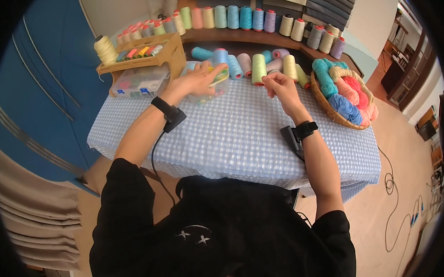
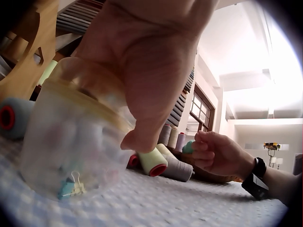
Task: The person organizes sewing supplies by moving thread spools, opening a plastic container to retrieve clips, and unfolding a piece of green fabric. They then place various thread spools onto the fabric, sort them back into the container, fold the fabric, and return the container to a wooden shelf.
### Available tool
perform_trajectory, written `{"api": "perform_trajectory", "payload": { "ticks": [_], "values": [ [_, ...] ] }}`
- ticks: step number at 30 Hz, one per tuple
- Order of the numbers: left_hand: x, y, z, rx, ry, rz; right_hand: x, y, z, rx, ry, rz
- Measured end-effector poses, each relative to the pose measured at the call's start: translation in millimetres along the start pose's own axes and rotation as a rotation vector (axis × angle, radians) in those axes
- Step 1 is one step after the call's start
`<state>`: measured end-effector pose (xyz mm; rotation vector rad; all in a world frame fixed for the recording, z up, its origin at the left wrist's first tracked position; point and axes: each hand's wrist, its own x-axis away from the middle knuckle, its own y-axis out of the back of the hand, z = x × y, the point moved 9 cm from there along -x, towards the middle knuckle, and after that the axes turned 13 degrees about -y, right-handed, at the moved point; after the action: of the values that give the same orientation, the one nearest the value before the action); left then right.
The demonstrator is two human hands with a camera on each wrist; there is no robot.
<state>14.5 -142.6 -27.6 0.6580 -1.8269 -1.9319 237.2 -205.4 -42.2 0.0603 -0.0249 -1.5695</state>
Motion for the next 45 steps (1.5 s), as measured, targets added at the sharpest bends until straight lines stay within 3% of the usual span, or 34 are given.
{"api": "perform_trajectory", "payload": {
  "ticks": [4, 7, 10, 13, 31, 40, 45],
  "values": [
    [-3, 9, 0, 0.158, -0.069, 0.006, -1, 2, -2, -0.017, 0.007, 0.007],
    [-7, 8, 11, 0.248, -0.018, -0.005, 0, 1, 1, -0.014, 0.022, 0.015],
    [-6, 13, 7, 0.238, 0.021, 0.001, 1, 1, 1, -0.006, 0.015, 0.009],
    [-8, 22, 2, 0.206, -0.071, -0.051, 0, 2, -1, 0.015, -0.012, -0.006],
    [-6, 19, -5, 0.213, -0.202, -0.043, 1, 1, 0, 0.025, 0.002, 0.007],
    [-9, 20, 2, 0.201, -0.184, 0.043, 1, 0, 1, 0.007, 0.008, 0.015],
    [-4, 28, -10, 0.130, -0.172, -0.002, 1, -1, 1, 0.005, 0.007, 0.022]
  ]
}}
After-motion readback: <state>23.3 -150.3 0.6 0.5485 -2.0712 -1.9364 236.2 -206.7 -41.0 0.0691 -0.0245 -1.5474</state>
